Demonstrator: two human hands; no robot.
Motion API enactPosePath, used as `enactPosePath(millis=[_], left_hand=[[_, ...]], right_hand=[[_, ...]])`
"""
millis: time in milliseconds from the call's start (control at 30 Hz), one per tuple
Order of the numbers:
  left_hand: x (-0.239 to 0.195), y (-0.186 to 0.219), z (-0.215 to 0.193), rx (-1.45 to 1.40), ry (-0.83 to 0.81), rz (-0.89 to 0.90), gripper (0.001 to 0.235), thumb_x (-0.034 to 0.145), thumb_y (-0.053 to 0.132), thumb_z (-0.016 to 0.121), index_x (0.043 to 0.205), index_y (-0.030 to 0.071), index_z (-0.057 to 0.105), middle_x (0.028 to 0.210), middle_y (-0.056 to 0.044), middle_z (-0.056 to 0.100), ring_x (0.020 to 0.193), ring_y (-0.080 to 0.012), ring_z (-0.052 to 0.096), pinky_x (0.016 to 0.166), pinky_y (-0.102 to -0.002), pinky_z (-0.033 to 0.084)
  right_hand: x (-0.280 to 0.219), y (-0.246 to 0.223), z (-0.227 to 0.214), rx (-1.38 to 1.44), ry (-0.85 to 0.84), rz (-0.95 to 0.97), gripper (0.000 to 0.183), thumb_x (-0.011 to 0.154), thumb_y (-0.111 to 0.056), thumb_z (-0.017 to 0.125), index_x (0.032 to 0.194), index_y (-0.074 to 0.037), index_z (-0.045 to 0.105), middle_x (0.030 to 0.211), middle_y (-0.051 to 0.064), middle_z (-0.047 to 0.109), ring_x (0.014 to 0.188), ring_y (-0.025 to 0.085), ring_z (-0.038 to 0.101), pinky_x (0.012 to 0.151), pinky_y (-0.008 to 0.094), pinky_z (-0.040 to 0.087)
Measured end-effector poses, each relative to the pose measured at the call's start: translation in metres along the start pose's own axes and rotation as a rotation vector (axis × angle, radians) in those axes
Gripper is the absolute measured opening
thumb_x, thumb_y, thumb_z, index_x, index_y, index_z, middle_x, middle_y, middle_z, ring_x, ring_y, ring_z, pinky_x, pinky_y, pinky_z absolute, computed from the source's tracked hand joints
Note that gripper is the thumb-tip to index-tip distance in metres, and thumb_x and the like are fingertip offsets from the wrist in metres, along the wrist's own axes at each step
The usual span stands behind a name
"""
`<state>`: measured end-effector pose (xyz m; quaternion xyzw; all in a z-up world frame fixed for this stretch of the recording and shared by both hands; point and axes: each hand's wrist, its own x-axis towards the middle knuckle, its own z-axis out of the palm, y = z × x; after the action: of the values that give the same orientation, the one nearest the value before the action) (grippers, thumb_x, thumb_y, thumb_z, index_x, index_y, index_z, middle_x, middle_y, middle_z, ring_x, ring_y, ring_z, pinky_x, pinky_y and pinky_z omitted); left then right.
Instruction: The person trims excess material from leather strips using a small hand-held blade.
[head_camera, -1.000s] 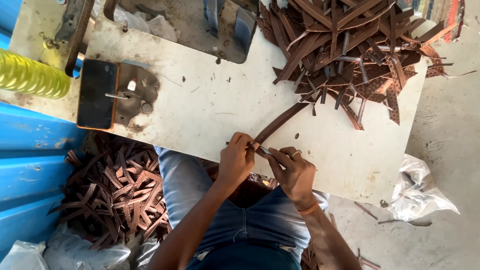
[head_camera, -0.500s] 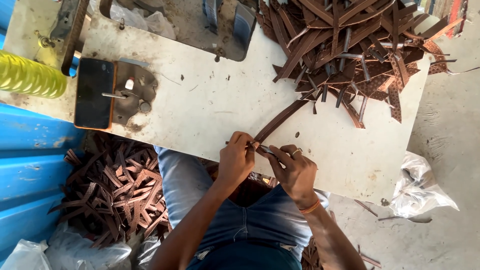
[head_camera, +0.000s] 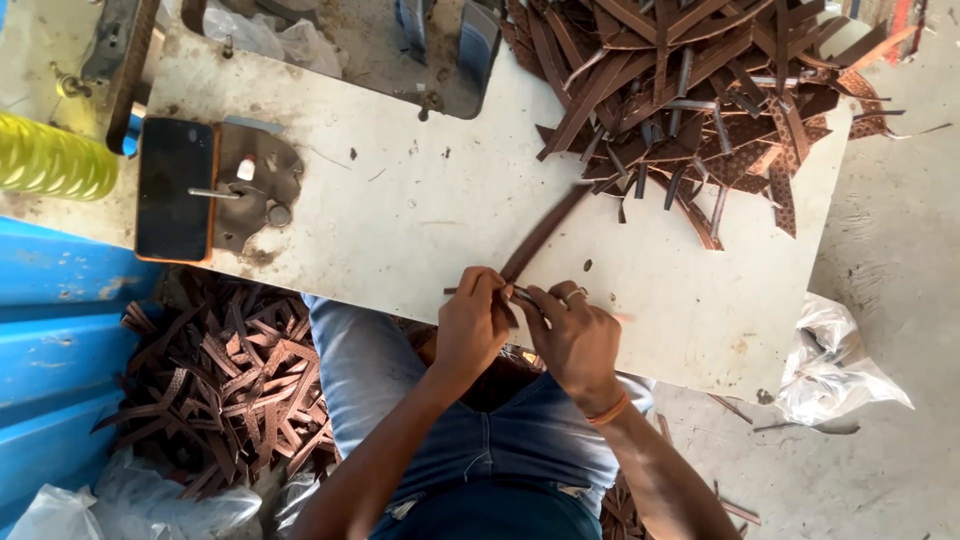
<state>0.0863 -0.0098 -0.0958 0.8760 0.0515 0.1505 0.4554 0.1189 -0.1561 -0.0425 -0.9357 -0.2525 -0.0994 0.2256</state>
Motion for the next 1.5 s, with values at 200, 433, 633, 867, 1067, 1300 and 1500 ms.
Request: enactPosePath(millis=[200,433,633,867,1067,1300,1500], left_hand=[[-0.001,-0.01,0.003,-0.05,-0.029,-0.044,0.004,0.094,0.003,0.062,0.097,0.0,0.064,0.108,-0.01,0.066,0.075,-0.0282,0.072,0.063,-0.039,0.056],[0.003,-0.014,-0.005,-0.196,-0.112,-0.263,0.019,0.099,0.021,0.066,0.1,0.003,0.072,0.107,-0.007,0.068,0.076,-0.024,0.076,0.064,-0.036,0.06],[0.002,-0.013,-0.001,-0.158,-0.109,-0.211,0.017,0.1,0.019,0.063,0.102,0.002,0.068,0.109,-0.008,0.066,0.079,-0.0238,0.076,0.063,-0.034,0.061],[0.0,-0.014,0.0,-0.147,-0.108,-0.18,0.017,0.101,0.019,0.064,0.101,0.001,0.067,0.109,-0.008,0.065,0.082,-0.0253,0.076,0.066,-0.035,0.062],[0.0,-0.016,0.002,-0.144,-0.104,-0.183,0.018,0.101,0.019,0.064,0.1,0.001,0.067,0.109,-0.008,0.066,0.081,-0.0249,0.077,0.066,-0.035,0.062],[0.003,-0.011,-0.003,-0.169,-0.106,-0.203,0.018,0.101,0.019,0.065,0.101,0.001,0.067,0.108,-0.008,0.066,0.079,-0.0252,0.076,0.066,-0.035,0.061],[0.001,-0.009,-0.003,-0.17,-0.07,-0.156,0.013,0.099,0.014,0.066,0.101,0.001,0.066,0.106,-0.008,0.066,0.079,-0.0241,0.076,0.064,-0.035,0.061]], right_hand=[[0.001,0.012,0.003,0.094,0.008,-0.01,0.012,0.09,-0.02,0.082,0.096,-0.009,0.08,0.079,0.006,0.069,0.05,0.017,0.064,0.043,0.031,0.048],[-0.009,0.018,0.006,0.155,0.032,0.023,0.013,0.087,-0.016,0.082,0.098,-0.01,0.081,0.077,0.006,0.066,0.054,0.019,0.064,0.048,0.033,0.049],[-0.01,0.017,0.0,0.216,0.015,0.106,0.019,0.084,-0.018,0.083,0.101,-0.011,0.081,0.087,0.005,0.07,0.057,0.019,0.068,0.049,0.033,0.052],[-0.006,0.016,0.001,0.154,0.025,0.045,0.018,0.086,-0.021,0.083,0.101,-0.012,0.081,0.087,0.005,0.071,0.059,0.02,0.069,0.05,0.032,0.053],[-0.003,0.015,0.001,0.15,-0.015,0.076,0.018,0.085,-0.022,0.083,0.1,-0.012,0.082,0.085,0.005,0.072,0.057,0.019,0.069,0.048,0.033,0.052],[-0.004,0.018,0.006,0.166,-0.039,0.093,0.018,0.086,-0.023,0.083,0.099,-0.011,0.081,0.085,0.004,0.072,0.054,0.017,0.068,0.047,0.031,0.051],[-0.001,0.013,0.002,0.12,-0.063,0.131,0.019,0.085,-0.025,0.083,0.098,-0.011,0.082,0.084,0.004,0.071,0.055,0.017,0.068,0.047,0.032,0.051]])
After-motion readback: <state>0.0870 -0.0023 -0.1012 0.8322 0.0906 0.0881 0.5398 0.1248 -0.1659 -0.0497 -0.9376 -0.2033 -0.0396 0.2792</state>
